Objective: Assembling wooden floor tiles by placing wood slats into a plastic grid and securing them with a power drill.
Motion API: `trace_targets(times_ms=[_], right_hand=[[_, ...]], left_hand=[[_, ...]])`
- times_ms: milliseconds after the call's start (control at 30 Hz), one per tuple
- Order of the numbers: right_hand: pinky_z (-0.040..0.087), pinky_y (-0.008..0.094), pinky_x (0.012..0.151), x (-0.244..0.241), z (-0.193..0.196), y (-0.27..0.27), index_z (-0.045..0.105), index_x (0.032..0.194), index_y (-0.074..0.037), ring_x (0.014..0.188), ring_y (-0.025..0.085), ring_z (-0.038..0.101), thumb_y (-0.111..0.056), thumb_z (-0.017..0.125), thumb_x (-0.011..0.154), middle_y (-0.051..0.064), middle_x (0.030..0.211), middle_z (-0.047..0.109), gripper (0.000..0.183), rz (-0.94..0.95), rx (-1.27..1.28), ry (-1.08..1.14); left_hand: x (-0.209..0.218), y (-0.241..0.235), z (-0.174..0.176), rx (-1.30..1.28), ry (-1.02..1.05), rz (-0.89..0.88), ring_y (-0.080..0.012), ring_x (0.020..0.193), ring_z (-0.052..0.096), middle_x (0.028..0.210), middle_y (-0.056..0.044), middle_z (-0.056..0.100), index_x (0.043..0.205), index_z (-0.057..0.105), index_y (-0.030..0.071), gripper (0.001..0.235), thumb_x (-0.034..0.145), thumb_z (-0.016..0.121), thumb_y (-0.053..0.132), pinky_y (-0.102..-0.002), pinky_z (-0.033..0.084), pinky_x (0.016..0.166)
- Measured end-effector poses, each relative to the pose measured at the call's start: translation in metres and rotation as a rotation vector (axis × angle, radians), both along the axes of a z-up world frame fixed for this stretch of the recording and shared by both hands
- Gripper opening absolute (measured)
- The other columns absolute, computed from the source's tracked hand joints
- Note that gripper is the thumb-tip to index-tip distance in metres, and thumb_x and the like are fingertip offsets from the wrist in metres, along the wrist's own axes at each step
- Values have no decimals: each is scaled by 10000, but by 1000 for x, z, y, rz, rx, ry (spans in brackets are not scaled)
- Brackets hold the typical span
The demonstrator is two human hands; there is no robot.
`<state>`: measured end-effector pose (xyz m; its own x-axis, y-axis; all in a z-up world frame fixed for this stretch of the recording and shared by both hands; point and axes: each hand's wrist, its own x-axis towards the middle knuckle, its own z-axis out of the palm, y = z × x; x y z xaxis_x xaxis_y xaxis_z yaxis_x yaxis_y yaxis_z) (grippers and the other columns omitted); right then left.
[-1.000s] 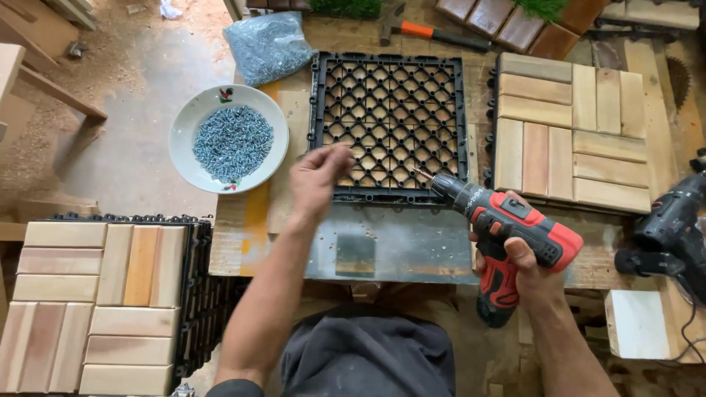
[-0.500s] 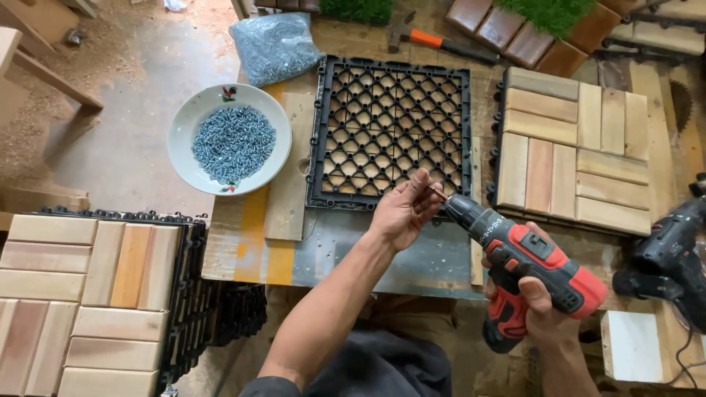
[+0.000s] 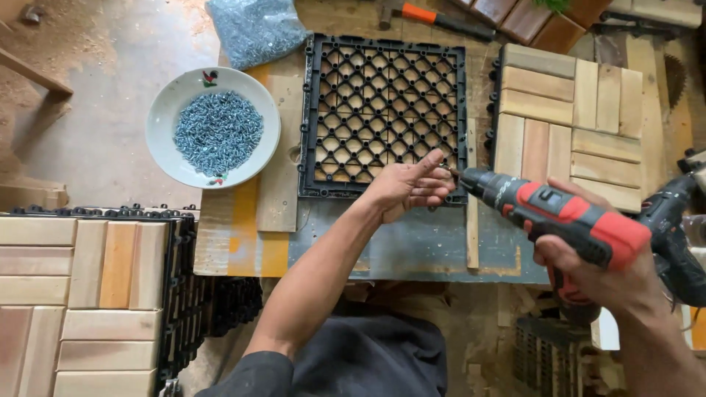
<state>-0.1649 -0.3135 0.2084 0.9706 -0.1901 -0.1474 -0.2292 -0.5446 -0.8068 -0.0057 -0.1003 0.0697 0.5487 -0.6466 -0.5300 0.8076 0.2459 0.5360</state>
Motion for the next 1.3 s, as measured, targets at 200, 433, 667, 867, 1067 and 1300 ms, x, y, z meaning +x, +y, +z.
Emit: trace_targets(times_ms=[200, 433, 667, 867, 1067, 1300], right_hand=[[502, 438, 494, 45, 40, 12, 676, 1135, 19, 536, 334, 612, -136, 756, 943, 269, 652, 640, 259, -324, -23, 348], [443, 429, 413, 74, 40, 16, 633, 1039, 18, 460, 328, 569, -132, 738, 969, 254, 581, 589, 196, -211, -98, 446], [480, 408, 518, 97, 39, 22, 674, 1041, -11, 521, 315, 618, -223, 775, 943, 247, 637, 680, 254, -225, -219, 531], [403, 368, 531, 129, 40, 24, 833, 1033, -84, 519, 256, 525, -300, 786, 891, 179, 581, 642, 262, -24, -354, 640], [393, 375, 463, 140, 34, 13, 821, 819, 10, 468, 270, 499, -245, 838, 908, 204, 537, 623, 270, -11, -303, 659], [550, 400, 1062, 150, 32, 19, 458, 1510, -531, 1135, 265, 759, -583, 740, 647, 2, 1307, 751, 909, 379, -741, 864]], left_hand=[[14, -9, -47, 886, -1641, -146, -285, 1475, 405, 1571, -125, 468, 1516, 438, 120, 960, 848, 527, 803, -565, 236, 1249], [14, -16, -59, 1252, -1615, -687, -273, 1537, -227, 1717, -47, -94, 1651, 59, 217, 1278, 715, 443, 997, -578, -207, 1196], [15, -18, -66, 1283, -1663, -634, -292, 1547, -198, 1718, -54, -64, 1653, 92, 216, 1284, 709, 436, 1015, -578, -192, 1205], [11, -19, -76, 1306, -1703, -569, -316, 1566, -134, 1723, -67, 2, 1653, 152, 206, 1304, 691, 472, 1027, -599, -159, 1221], [12, -21, -76, 1340, -1715, -557, -323, 1566, -132, 1724, -73, 0, 1655, 164, 205, 1316, 682, 464, 1038, -605, -143, 1226], [11, -22, -75, 1339, -1707, -582, -327, 1568, -124, 1723, -80, -6, 1656, 157, 200, 1299, 702, 460, 1029, -604, -142, 1228]])
